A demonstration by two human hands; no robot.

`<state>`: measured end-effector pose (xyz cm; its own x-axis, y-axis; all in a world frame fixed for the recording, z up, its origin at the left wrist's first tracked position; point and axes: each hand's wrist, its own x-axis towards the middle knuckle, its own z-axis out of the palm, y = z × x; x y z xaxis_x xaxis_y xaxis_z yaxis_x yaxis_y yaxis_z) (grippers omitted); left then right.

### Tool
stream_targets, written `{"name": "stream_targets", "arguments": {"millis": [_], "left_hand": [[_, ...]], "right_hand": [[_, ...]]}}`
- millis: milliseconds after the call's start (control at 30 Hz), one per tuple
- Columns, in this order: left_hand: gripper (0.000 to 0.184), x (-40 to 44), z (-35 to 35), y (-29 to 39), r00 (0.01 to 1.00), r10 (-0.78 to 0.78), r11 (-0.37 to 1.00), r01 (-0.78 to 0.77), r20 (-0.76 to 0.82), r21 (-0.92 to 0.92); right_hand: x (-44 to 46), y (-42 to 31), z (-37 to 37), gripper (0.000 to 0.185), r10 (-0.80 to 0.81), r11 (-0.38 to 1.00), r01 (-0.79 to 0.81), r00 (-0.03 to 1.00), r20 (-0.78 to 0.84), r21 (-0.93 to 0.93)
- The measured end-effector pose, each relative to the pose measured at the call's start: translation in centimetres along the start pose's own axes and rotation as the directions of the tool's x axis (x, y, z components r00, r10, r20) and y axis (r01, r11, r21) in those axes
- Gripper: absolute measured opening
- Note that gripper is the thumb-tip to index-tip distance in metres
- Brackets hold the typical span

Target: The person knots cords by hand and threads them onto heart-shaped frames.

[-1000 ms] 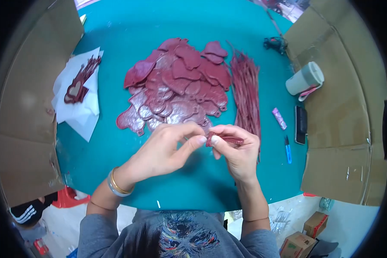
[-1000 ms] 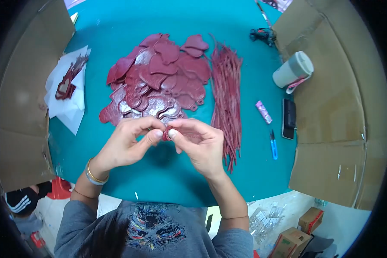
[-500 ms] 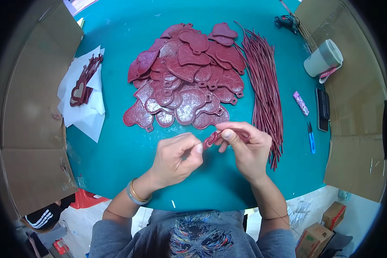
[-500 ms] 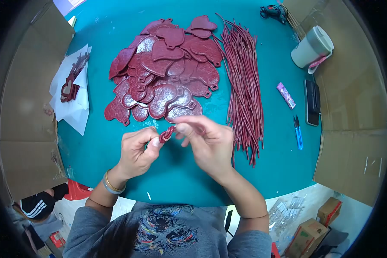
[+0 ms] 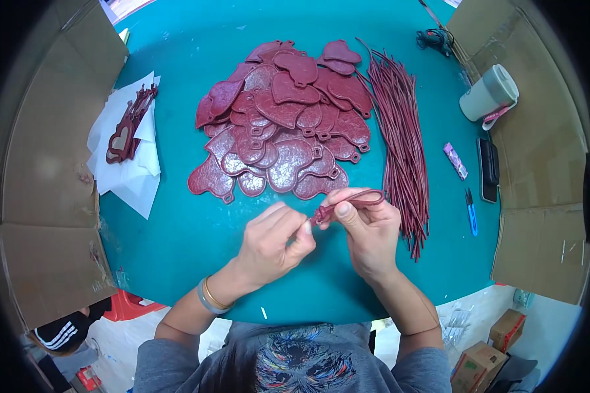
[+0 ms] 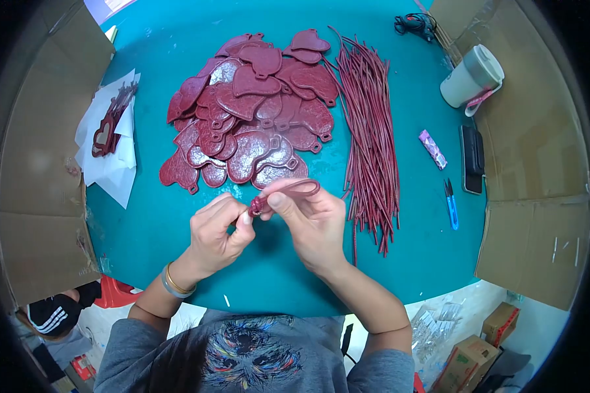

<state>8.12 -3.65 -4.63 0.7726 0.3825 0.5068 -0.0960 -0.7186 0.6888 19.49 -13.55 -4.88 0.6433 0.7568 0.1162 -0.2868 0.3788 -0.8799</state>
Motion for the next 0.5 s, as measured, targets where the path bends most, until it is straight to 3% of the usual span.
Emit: {"name": "stream_targets", "arguments": {"millis": [133,233,267,333,367,467,500], "left_hand": [[0.013,-0.17,0.37,-0.36,0.997,0.079,0.996,-0.079,0.001,0.037],[0.015,-0.54,0.11,-0.64,0.989,-0.101,0.994,0.105,0.109,-0.03],[0.018,-0.34,0.19,-0.49,0.974,-0.202,0.961,0.217,0.099,-0.17],[0.025,0.13,0.51,-0.11,0.907,-0.402,0.8,0.416,0.128,-0.432],[0.038,0.13,0.63,-0.06,0.819,-0.507,0.598,0.558,0.267,-0.576],[0.039,-0.31,-0.16,-0.97,0.702,-0.389,0.512,0.703,0.596,-0.494],[0.038,-0.49,0.19,-0.93,0.708,-0.384,0.462,0.703,0.593,-0.54]], "right_hand": [[0.03,0.38,-0.71,0.01,0.119,0.991,-0.111,0.985,-0.122,0.07],[0.56,0.12,-1.32,0.01,0.135,0.989,-0.141,0.985,-0.111,-0.052],[0.64,0.0,-1.44,0.01,0.138,0.983,-0.148,0.986,-0.091,-0.109],[0.47,-0.03,-1.13,0.01,0.053,0.96,-0.057,0.998,-0.021,-0.273],[0.31,0.08,-0.99,0.01,0.018,0.937,-0.011,1.0,0.018,-0.349],[0.23,0.67,-1.14,0.009,0.058,0.919,-0.033,0.997,0.054,-0.392],[0.24,0.78,-1.3,0.01,0.096,0.929,-0.086,0.995,0.01,-0.36]]}}
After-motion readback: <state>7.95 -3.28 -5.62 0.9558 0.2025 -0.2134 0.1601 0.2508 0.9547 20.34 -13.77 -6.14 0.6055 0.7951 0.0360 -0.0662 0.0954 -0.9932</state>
